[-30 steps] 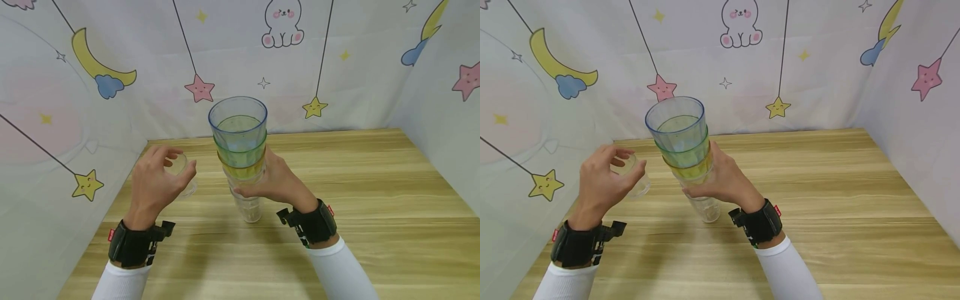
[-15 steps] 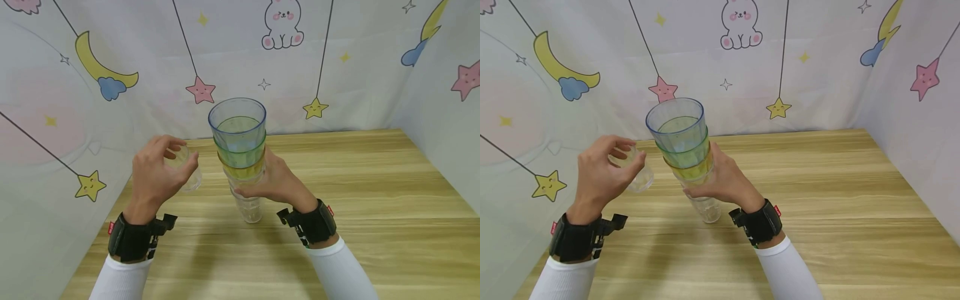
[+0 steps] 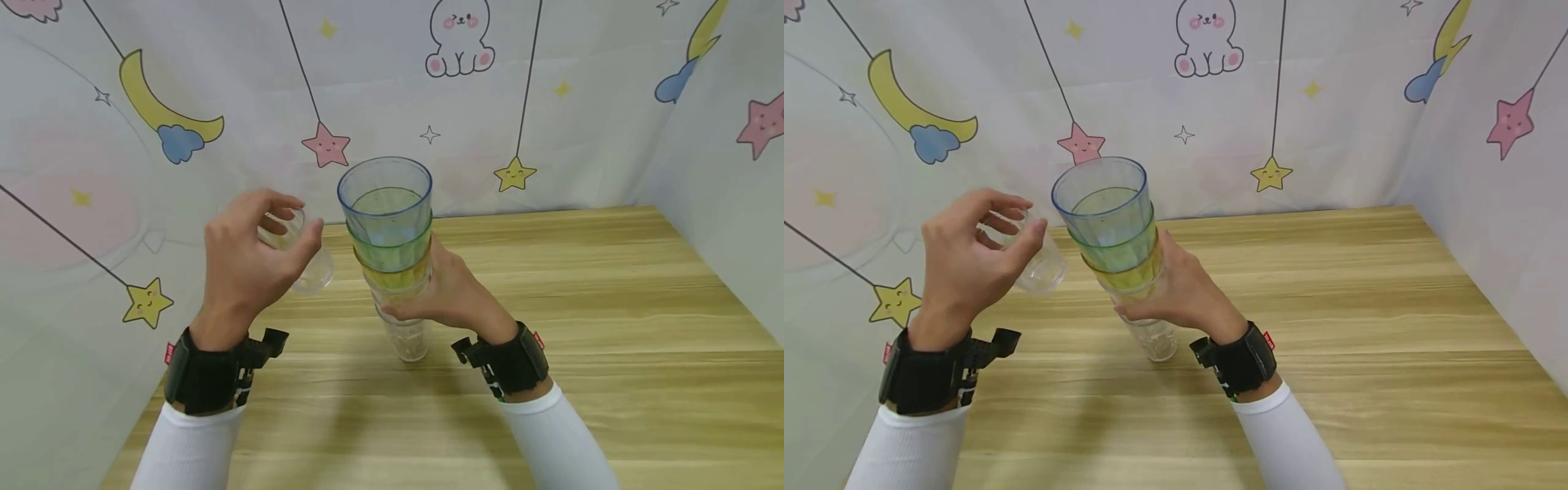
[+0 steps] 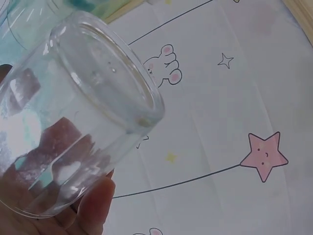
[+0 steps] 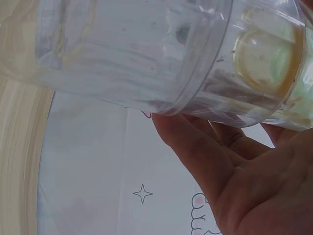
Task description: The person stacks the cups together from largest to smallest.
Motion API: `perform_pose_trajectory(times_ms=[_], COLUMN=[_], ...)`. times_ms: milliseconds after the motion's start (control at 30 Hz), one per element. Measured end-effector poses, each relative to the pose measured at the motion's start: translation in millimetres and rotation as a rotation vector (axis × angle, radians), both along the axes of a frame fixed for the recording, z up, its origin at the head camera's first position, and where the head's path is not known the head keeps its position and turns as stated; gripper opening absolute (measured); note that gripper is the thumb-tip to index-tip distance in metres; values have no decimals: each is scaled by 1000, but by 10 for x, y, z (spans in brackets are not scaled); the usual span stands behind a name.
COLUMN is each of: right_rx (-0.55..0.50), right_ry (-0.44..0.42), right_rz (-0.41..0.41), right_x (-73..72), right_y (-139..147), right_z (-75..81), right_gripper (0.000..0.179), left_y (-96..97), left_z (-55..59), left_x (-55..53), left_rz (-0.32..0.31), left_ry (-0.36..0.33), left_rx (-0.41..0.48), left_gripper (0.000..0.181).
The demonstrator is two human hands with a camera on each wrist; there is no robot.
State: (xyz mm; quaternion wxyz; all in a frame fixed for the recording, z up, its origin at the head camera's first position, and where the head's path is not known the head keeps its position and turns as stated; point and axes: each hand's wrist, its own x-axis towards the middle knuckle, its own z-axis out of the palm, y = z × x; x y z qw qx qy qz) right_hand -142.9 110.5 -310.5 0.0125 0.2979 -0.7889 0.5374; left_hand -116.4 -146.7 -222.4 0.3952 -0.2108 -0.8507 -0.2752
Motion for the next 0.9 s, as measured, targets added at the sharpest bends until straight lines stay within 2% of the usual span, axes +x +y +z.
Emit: perform_pose_trajectory(times_ms=[167, 533, 900], right_rx=[-8, 11, 5], right_ry=[1, 13, -8], right_rz=[13, -4, 8], right_x=[-7, -11, -2], right_y=[1, -2, 0], right_z=[1, 19, 15], right_gripper=[88, 86, 84], left_y=[31, 116, 149], left_z=[124, 311, 432], left_x=[13, 17, 3], left_rz=[-11, -31, -27], left_ry=[15, 80, 127], left_rx=[-4, -16, -39], left_gripper=[45, 41, 44])
